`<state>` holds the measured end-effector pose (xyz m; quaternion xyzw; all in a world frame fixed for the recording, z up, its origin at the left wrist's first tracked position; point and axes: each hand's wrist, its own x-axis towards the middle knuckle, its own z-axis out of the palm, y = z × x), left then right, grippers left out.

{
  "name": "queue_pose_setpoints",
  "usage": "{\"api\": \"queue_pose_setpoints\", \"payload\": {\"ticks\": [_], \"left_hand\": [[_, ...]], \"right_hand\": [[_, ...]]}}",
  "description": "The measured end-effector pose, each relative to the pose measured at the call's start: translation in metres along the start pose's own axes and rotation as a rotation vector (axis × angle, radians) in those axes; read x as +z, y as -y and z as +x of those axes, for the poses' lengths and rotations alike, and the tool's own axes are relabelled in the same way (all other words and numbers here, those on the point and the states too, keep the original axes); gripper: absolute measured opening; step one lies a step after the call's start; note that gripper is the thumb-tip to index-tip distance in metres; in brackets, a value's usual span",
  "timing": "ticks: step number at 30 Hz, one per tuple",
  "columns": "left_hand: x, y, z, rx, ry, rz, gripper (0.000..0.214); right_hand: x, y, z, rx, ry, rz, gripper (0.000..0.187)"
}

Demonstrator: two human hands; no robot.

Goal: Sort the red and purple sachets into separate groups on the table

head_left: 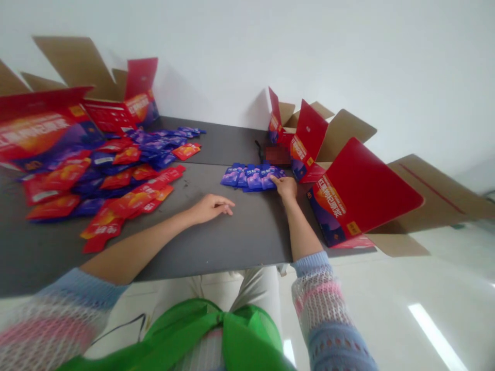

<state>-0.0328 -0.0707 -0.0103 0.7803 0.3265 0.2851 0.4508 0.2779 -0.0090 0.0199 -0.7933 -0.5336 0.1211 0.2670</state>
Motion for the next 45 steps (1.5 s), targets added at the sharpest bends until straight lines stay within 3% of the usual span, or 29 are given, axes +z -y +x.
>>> {"api": "queue_pose_setpoints", "payload": {"ticks": [7, 14, 24, 29, 32, 35, 40, 45], "left_hand": [[-0.004, 0.010, 0.006, 0.011, -0.052, 0.139, 0.030], [-0.004, 0.004, 0.003, 0.019, -0.031, 0.133, 0.028], [-0.002, -0.005, 0.003, 0.060, -0.034, 0.172, 0.026], [0.000, -0.006, 0.003, 0.135, -0.034, 0.273, 0.028], [-0.009, -0.005, 0.001, 0.240, -0.113, 0.570, 0.028], [-0.033, 0.003, 0.000, 0.247, -0.278, 0.895, 0.028], [-0.087, 0.027, -0.004, 0.003, -0.711, 1.010, 0.028], [-0.118, 0.039, -0.015, -0.233, -0.924, 1.018, 0.027]], "right_hand": [[-0.008, 0.006, -0.007, 0.014, -0.186, 0.219, 0.048], [-0.011, 0.013, -0.015, -0.061, -0.149, 0.179, 0.033], [-0.015, 0.013, -0.015, -0.203, -0.199, 0.031, 0.041], [-0.014, 0.009, -0.005, -0.248, -0.226, 0.084, 0.048], [-0.015, 0.011, -0.008, -0.292, -0.193, 0.106, 0.050], [-0.014, 0.012, -0.009, -0.326, -0.175, 0.128, 0.051], [-0.012, 0.008, -0.006, -0.328, -0.155, 0.125, 0.053], [-0.013, 0.011, -0.006, -0.356, -0.168, 0.111, 0.052]]}}
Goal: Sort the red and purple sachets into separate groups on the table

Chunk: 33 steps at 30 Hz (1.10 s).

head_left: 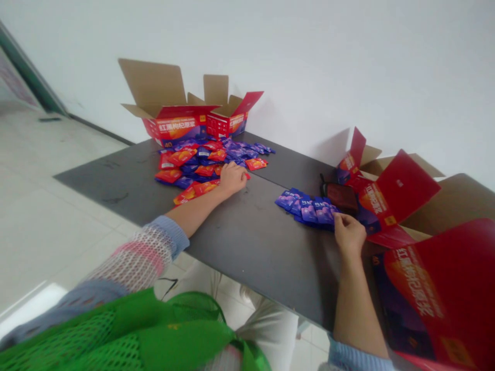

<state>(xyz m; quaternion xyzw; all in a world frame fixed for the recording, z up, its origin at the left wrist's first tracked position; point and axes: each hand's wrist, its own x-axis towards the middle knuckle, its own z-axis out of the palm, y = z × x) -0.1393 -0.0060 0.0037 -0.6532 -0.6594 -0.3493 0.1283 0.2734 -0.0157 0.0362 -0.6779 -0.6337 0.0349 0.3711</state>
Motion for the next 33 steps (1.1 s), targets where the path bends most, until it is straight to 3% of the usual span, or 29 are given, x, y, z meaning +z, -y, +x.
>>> {"api": "queue_pose_setpoints", "payload": {"ticks": [4, 7, 12, 17, 23, 29, 33], "left_hand": [[-0.007, 0.005, 0.008, -0.138, -0.032, 0.091, 0.032], [-0.010, 0.007, 0.016, -0.150, -0.027, 0.154, 0.046], [-0.005, 0.013, 0.031, -0.162, 0.100, 0.245, 0.070], [0.000, 0.014, 0.039, -0.272, 0.144, 0.380, 0.061], [-0.001, 0.004, 0.033, -0.108, 0.149, 0.263, 0.027], [0.002, -0.006, 0.022, -0.107, 0.068, 0.054, 0.030], [-0.008, -0.024, 0.008, 0.108, -0.076, 0.039, 0.025]], "right_hand": [[0.003, 0.006, -0.004, -0.010, -0.007, 0.018, 0.050], [0.007, 0.006, -0.006, 0.005, 0.003, 0.044, 0.048], [0.008, -0.005, -0.002, 0.078, -0.024, 0.029, 0.045], [0.006, -0.016, 0.003, 0.089, -0.080, 0.015, 0.047], [0.002, -0.005, 0.000, 0.021, -0.081, 0.032, 0.051], [0.003, 0.009, -0.008, -0.051, -0.104, 0.101, 0.050], [0.018, 0.028, -0.020, -0.026, 0.019, 0.374, 0.047]]}}
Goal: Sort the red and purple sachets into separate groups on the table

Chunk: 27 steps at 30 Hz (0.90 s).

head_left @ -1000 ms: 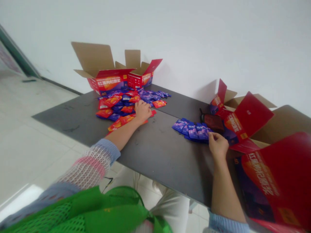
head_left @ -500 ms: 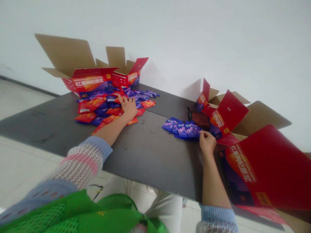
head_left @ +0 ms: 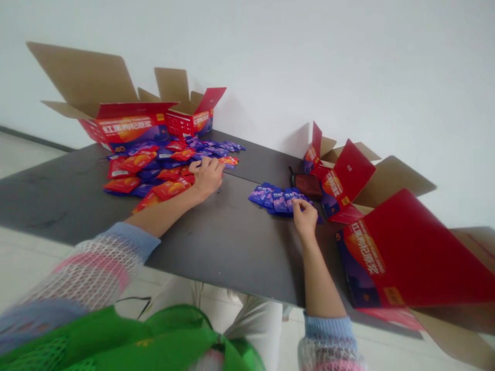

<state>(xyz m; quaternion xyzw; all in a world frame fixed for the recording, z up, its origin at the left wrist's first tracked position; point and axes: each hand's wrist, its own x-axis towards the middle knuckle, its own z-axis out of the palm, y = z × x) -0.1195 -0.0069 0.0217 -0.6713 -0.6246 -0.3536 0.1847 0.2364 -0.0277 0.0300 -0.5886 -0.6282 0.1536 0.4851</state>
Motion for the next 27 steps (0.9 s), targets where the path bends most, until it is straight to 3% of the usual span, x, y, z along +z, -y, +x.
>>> {"api": "queue_pose_setpoints", "payload": {"ticks": [6, 10, 13, 19, 22, 27], "left_hand": [[-0.005, -0.048, -0.040, 0.383, -0.074, -0.209, 0.030], [0.005, -0.072, -0.078, 0.554, 0.042, -0.425, 0.033], [0.010, -0.077, -0.089, 0.645, 0.115, -0.477, 0.034], [0.010, -0.071, -0.069, 0.669, 0.181, -0.428, 0.026], [0.007, -0.075, -0.064, 0.609, 0.148, -0.453, 0.019], [0.009, -0.075, -0.057, 0.377, 0.092, -0.672, 0.052]], "right_hand": [[0.037, 0.037, -0.035, 0.324, 0.549, 0.660, 0.055], [0.043, 0.051, -0.053, 0.364, 0.744, 0.874, 0.049], [0.044, 0.052, -0.057, 0.281, 0.746, 0.847, 0.048], [0.053, 0.047, -0.055, 0.190, 0.562, 0.658, 0.047], [0.057, 0.047, -0.056, 0.120, 0.419, 0.541, 0.046], [0.052, 0.047, -0.054, 0.071, 0.350, 0.505, 0.035]]}}
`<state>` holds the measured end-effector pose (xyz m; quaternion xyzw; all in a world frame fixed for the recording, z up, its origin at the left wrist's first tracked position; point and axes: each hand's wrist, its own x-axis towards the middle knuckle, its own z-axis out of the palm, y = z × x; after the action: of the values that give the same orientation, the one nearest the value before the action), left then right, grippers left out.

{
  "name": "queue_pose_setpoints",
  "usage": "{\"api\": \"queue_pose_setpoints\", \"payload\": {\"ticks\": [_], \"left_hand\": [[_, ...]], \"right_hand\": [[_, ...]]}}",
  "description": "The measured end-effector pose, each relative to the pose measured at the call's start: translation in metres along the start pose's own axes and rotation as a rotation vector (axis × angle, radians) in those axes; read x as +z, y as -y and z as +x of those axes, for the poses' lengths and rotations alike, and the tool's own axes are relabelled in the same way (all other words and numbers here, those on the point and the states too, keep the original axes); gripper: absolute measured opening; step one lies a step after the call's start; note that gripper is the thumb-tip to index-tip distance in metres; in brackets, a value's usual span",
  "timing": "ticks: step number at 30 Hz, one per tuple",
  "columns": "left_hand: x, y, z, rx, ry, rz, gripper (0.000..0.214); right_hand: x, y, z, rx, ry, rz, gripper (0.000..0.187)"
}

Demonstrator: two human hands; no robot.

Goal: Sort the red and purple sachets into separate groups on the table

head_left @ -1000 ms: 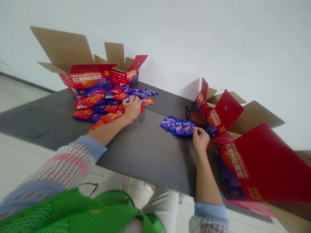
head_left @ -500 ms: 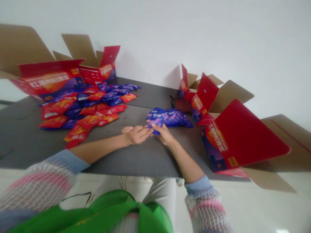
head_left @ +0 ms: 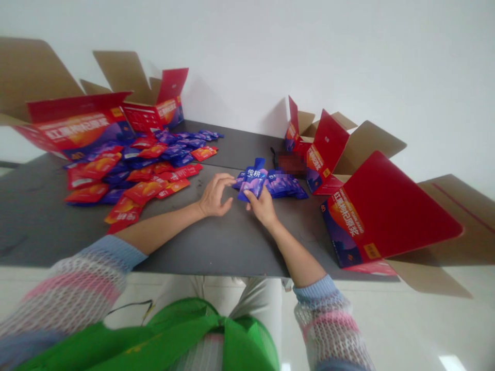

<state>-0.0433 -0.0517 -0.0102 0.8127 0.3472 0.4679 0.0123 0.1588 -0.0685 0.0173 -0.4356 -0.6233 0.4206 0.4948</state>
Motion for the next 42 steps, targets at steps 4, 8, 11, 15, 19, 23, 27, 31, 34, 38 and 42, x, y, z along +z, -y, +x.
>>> {"api": "queue_pose_setpoints", "payload": {"ticks": [4, 8, 11, 15, 19, 23, 27, 31, 34, 38, 42], "left_hand": [[-0.003, 0.012, 0.005, -0.187, 0.054, -0.284, 0.050], [-0.004, 0.008, 0.007, -0.292, 0.215, -0.630, 0.048], [-0.003, -0.004, 0.007, -0.261, 0.252, -0.683, 0.049], [0.001, -0.018, 0.003, -0.175, 0.216, -0.448, 0.035], [0.008, -0.024, -0.002, -0.183, 0.091, -0.191, 0.030], [0.012, -0.024, -0.002, -0.204, 0.091, -0.093, 0.028], [0.005, -0.014, 0.001, -0.226, 0.138, -0.023, 0.019], [-0.003, -0.009, 0.002, -0.164, 0.217, -0.043, 0.018], [-0.002, -0.011, 0.001, -0.194, 0.260, 0.029, 0.018], [0.001, -0.014, 0.002, -0.217, 0.351, 0.170, 0.014], [-0.003, -0.011, 0.005, -0.231, 0.469, 0.279, 0.022]], "right_hand": [[-0.008, 0.007, 0.000, -0.078, -0.070, 0.018, 0.033], [-0.011, 0.010, -0.002, -0.104, -0.031, -0.037, 0.042], [-0.010, 0.004, -0.005, -0.108, 0.057, -0.144, 0.052], [-0.012, -0.003, -0.003, -0.144, 0.261, -0.338, 0.053], [-0.025, -0.002, 0.004, -0.249, 0.301, -0.596, 0.059], [-0.030, -0.005, 0.007, -0.347, 0.169, -0.722, 0.062], [-0.024, -0.014, 0.006, -0.343, 0.125, -0.707, 0.039], [-0.023, -0.016, 0.008, -0.418, 0.194, -0.571, 0.021], [-0.025, -0.011, 0.009, -0.473, 0.228, -0.505, 0.026], [-0.019, -0.010, 0.004, -0.407, 0.297, -0.503, 0.027], [-0.010, -0.013, 0.000, -0.369, 0.267, -0.491, 0.025]]}}
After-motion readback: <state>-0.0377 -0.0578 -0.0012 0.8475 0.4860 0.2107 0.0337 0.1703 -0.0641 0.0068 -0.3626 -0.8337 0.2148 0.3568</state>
